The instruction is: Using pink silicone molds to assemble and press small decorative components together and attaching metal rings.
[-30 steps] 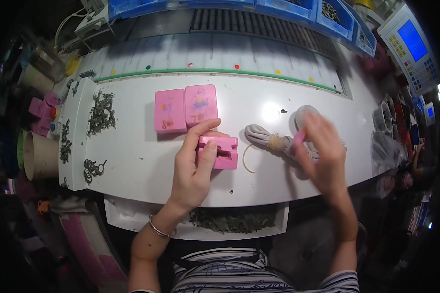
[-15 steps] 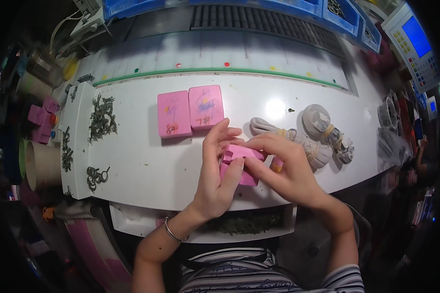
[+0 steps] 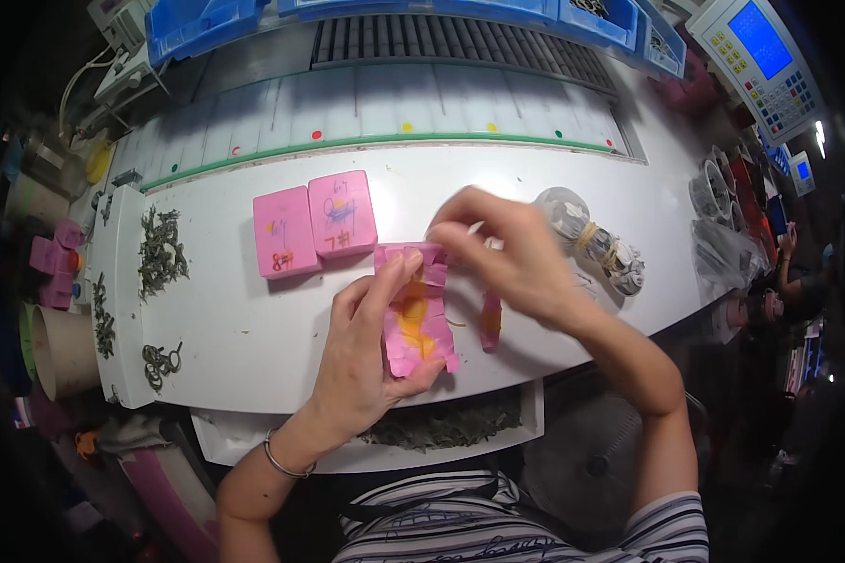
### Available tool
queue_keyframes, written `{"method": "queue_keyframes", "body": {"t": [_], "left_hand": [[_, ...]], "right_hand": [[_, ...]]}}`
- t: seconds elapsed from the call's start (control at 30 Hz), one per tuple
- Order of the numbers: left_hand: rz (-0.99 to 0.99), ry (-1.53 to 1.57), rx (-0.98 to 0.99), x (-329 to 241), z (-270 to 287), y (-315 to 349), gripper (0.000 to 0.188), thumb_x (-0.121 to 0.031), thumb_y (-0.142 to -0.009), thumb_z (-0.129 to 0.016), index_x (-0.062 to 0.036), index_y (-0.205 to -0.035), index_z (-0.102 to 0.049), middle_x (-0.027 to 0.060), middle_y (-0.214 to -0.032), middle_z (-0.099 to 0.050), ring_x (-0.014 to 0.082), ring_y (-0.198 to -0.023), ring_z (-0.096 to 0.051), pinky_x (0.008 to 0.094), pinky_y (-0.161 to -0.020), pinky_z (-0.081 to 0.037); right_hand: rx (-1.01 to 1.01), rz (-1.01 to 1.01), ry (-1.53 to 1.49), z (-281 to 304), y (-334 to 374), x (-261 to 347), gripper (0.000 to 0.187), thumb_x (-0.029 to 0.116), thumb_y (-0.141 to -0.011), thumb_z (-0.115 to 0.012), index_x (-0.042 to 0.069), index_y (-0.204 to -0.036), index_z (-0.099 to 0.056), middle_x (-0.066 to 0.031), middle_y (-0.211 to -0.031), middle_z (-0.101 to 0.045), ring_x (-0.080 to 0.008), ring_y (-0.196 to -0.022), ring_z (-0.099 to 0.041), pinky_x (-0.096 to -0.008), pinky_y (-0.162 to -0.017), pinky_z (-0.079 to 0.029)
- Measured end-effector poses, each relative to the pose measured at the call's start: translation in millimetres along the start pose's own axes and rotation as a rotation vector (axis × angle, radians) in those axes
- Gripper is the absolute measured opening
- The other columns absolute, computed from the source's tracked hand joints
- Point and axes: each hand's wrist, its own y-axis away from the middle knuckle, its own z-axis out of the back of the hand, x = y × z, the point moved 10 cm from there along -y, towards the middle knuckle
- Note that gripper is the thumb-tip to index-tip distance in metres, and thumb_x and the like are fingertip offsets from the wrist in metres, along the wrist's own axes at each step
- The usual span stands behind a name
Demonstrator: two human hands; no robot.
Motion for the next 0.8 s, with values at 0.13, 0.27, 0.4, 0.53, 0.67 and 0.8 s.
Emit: {"method": "queue_keyframes", "body": {"t": [0.13, 0.27, 0.4, 0.53, 0.67, 0.8], "left_hand": [[0.026, -0.125, -0.013, -2.8, 4.2, -1.2, 0.095, -0.024, -0.061, -0.079, -0.0073, -0.14, -0.029, 0.0028, -0.139, -0.043, 0.0294, -0.109, -0.043, 0.0424, -0.098, -0.031], [0.039, -0.132, 0.017, -2.4, -4.1, -8.2, 0.1, -0.027, -0.06, -0.079, -0.0106, -0.142, -0.025, 0.0005, -0.138, -0.043, 0.0268, -0.106, -0.045, 0.0426, -0.095, -0.03], [0.025, -0.095, -0.022, 5.5, 1.5, -5.3, 0.106, -0.028, -0.059, -0.08, -0.0055, -0.142, -0.018, 0.0004, -0.137, -0.044, 0.0241, -0.097, -0.047, 0.0405, -0.088, -0.033], [0.068, -0.117, 0.005, 8.5, 2.1, -6.0, 0.108, -0.028, -0.058, -0.08, -0.0028, -0.142, -0.017, 0.0017, -0.137, -0.045, 0.0232, -0.093, -0.046, 0.0394, -0.085, -0.034], [0.067, -0.057, -0.024, 4.5, 2.2, -11.0, 0.108, -0.024, -0.056, -0.08, -0.0023, -0.141, -0.018, 0.003, -0.136, -0.045, 0.0249, -0.095, -0.047, 0.0395, -0.085, -0.035], [0.095, -0.008, -0.004, 8.9, 3.5, -13.2, 0.108, -0.02, -0.056, -0.08, 0.0024, -0.14, -0.016, 0.0138, -0.134, -0.044, 0.0337, -0.115, -0.045, 0.0421, -0.096, -0.033]], "right_hand": [[-0.153, 0.254, 0.724, 87.7, 39.6, -16.9, 0.049, 0.006, -0.08, -0.06, -0.004, -0.126, -0.047, -0.0224, -0.118, -0.054, -0.0325, -0.111, -0.052, -0.0362, -0.093, -0.041], [0.086, -0.214, 0.432, 105.7, 66.2, -64.3, 0.06, -0.001, -0.076, -0.06, -0.003, -0.133, -0.04, -0.0205, -0.128, -0.047, -0.0347, -0.116, -0.046, -0.0369, -0.094, -0.041], [-0.093, 0.172, 0.676, 67.8, 59.0, 30.6, 0.066, -0.013, -0.067, -0.058, -0.005, -0.131, -0.043, -0.0207, -0.124, -0.052, -0.0343, -0.106, -0.053, -0.0349, -0.091, -0.043], [-0.373, 0.565, 0.813, 31.0, 77.9, 113.0, 0.06, -0.015, -0.061, -0.063, -0.008, -0.12, -0.054, -0.0278, -0.116, -0.055, -0.0325, -0.095, -0.059, -0.0359, -0.079, -0.05], [-0.264, 0.78, 0.941, -10.4, 85.7, 94.1, 0.052, 0.0, -0.069, -0.063, 0.0, -0.12, -0.059, -0.0235, -0.117, -0.057, -0.0259, -0.086, -0.059, -0.0323, -0.073, -0.049], [0.032, 0.725, 1.018, -38.5, 72.0, 85.6, 0.054, 0.005, -0.07, -0.06, 0.004, -0.124, -0.057, -0.0193, -0.118, -0.058, -0.0239, -0.084, -0.057, -0.0304, -0.07, -0.048]]}}
